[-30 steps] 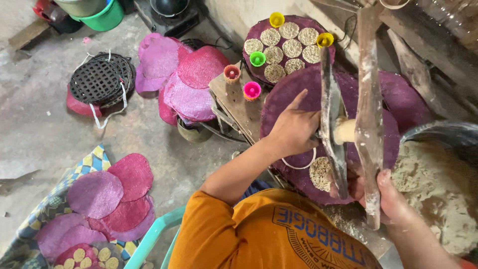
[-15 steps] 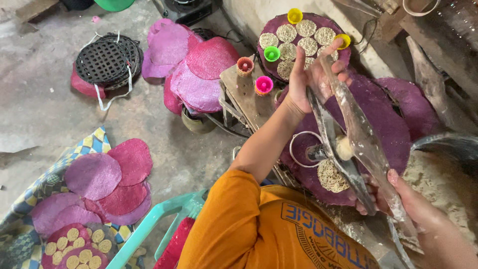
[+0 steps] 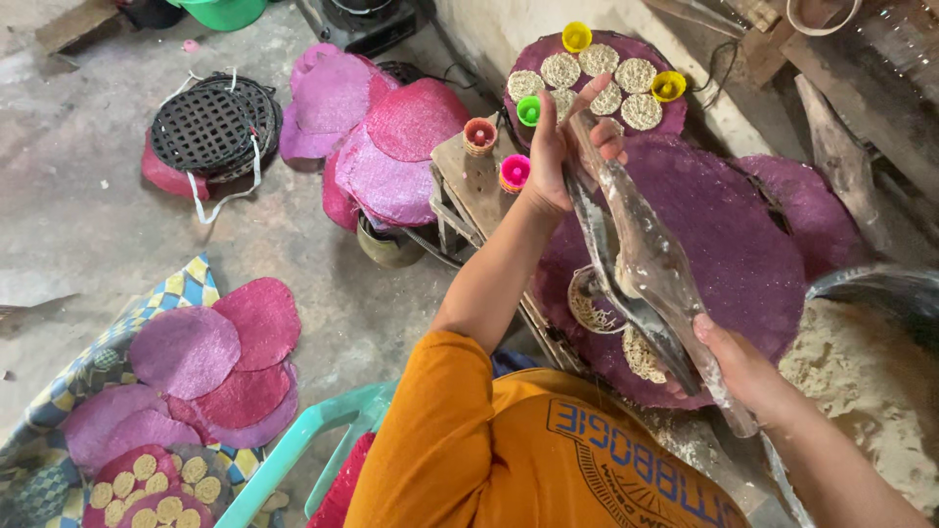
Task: The person presses dough through a handheld metal mold onto a round purple tray to form round crackers, places a ring around each cracker to shape it, and covers the finished crackers with a cloth. The person repeats the molding cycle and moves finished trays aside.
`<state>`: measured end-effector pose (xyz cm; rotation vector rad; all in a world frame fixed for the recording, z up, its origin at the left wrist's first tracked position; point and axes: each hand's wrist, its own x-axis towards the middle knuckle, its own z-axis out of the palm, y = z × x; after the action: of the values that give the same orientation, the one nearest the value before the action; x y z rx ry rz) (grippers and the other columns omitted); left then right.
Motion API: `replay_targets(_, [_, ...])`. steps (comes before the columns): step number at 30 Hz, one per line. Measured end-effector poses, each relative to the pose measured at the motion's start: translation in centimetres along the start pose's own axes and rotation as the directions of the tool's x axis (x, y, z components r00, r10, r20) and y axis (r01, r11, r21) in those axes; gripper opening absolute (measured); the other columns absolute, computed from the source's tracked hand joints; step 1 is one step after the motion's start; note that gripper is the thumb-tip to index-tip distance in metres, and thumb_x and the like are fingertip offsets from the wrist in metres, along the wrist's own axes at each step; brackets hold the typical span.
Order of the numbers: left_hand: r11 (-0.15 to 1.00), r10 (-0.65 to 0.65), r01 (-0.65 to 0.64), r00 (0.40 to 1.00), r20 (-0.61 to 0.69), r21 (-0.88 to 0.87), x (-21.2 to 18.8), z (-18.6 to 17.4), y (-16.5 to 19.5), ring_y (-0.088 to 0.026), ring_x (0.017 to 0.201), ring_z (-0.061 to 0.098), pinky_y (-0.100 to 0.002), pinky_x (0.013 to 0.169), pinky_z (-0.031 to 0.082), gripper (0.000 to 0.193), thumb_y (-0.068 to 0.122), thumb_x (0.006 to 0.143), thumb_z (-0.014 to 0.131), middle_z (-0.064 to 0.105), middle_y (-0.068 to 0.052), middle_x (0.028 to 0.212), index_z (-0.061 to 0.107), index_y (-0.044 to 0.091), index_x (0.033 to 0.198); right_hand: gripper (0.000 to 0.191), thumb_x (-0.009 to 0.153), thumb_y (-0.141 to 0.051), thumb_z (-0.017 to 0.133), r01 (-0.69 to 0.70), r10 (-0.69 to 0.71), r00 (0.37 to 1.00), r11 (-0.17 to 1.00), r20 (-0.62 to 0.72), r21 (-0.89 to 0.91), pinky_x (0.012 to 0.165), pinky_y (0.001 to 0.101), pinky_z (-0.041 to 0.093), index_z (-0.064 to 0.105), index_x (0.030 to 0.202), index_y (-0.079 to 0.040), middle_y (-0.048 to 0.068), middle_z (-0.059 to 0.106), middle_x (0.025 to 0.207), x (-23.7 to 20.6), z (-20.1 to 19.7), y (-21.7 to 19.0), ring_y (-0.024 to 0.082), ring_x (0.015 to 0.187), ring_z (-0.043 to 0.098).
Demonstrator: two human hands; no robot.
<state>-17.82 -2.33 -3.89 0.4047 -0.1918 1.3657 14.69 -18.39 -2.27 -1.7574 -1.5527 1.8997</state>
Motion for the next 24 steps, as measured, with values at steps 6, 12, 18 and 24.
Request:
replay_targets(6, [0.999, -0.014, 0.014, 1.000, -0.004, -0.032, 2.3, -0.5, -1.6, -0.021, 0.068, 0.052, -0.042, 0.074, 0.052, 0.080, 0.079, 0.101, 0.037, 0.046, -0.002, 0.072, 0.043, 0.016, 0.149, 0.056, 0.102, -0.049, 0.041, -0.044, 0.013, 0.971, 0.991, -0.240, -0.123, 0.063, 0.0409, 0.049, 0.071, 0.108, -0.002, 0.016, 0.071, 0.074, -0.8, -0.8, -1.5, 0.026, 0.066, 0.063])
replay_targets(12, [0.996, -0.058, 0.053, 0.996, -0.071, -0.069, 1.6, -1.0, -5.6, -0.019, 0.064, 0.047, -0.039, 0.072, 0.047, 0.074, 0.077, 0.105, 0.035, 0.043, 0.000, 0.069, 0.050, 0.014, 0.140, 0.055, 0.100, -0.049, 0.044, 0.019, -0.014, 0.983, 1.000, -0.181, 0.024, 0.052, 0.0393, 0.046, 0.065, 0.096, 0.002, 0.018, 0.063, 0.062, -4.4, -1.2, -0.4, 0.026, 0.054, 0.057])
replay_targets(18, [0.995, -0.097, 0.089, 0.979, -0.178, -0.049, -1.6, -0.3, -4.6, -0.018, 0.056, 0.045, -0.038, 0.066, 0.045, 0.073, 0.078, 0.102, 0.035, 0.040, 0.000, 0.063, 0.057, 0.013, 0.125, 0.056, 0.097, -0.046, 0.047, -0.025, 0.037, 0.977, 0.998, -0.211, 0.060, 0.049, 0.0391, 0.044, 0.067, 0.088, 0.006, 0.015, 0.066, 0.066, -5.5, 1.3, 0.5, 0.025, 0.052, 0.055])
replay_targets(24, [0.999, -0.015, 0.022, 0.979, -0.202, 0.032, -1.1, 0.8, -2.2, -0.016, 0.050, 0.042, -0.036, 0.059, 0.042, 0.073, 0.078, 0.101, 0.034, 0.039, 0.001, 0.058, 0.058, 0.011, 0.118, 0.051, 0.096, -0.046, 0.049, 0.029, -0.027, 0.981, 1.000, -0.190, 0.006, 0.048, 0.0372, 0.047, 0.068, 0.093, 0.001, 0.012, 0.068, 0.070, -3.4, 2.5, -0.6, 0.023, 0.050, 0.059])
